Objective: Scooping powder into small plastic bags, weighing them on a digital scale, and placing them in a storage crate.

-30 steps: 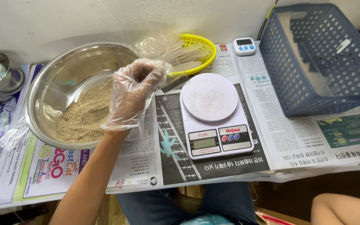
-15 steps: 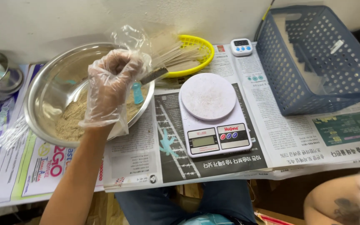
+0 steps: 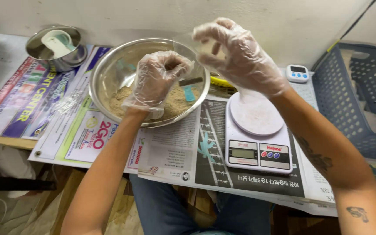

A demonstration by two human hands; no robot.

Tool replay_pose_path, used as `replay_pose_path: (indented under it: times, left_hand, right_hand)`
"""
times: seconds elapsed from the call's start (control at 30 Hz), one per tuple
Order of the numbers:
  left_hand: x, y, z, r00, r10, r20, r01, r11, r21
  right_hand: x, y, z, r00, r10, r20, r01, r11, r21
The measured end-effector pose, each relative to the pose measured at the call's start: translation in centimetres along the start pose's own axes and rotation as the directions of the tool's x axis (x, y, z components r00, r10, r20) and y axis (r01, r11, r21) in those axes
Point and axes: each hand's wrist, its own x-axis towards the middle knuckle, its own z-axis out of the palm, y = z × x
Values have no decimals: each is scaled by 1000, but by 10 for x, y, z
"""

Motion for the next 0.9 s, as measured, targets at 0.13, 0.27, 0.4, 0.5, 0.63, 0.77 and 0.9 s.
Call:
replay_pose_path:
  times: [0.13,0.27,0.4,0.5,0.63,0.77,0.9]
  left_hand:
    - [0,-18,-5,999,-51,7,52,998,-24]
    - [-2,-35,-10,999,-32,-37,33,999,22]
    - [0,-42,-20,984,-159,-85,163,985,50]
    - [-3,-52,-30,951,-293,-95,295,955,9]
    - [-6,-69,-49,951,-272,-145,293,945,145]
    - [-11,-60,-71,983,-168,-76,181,957,229]
    - [-15,-57,-76,965,-249,-76,261,935,241]
  right_hand:
    - [19,11,23,994,50,-93,-37,990,137]
    - [30,18,39,985,-51,-164,72,989,126]
    - [39,40,60,981,13,-195,27,979,203]
    - [47,33,64,966,-105,-237,169,949,267]
    - [56,41,76,992,35,-122,41,820,571]
    - [73,42,84,970,135,200,-232,755,614]
    - [81,33,90,895,299,331,-442,692,571]
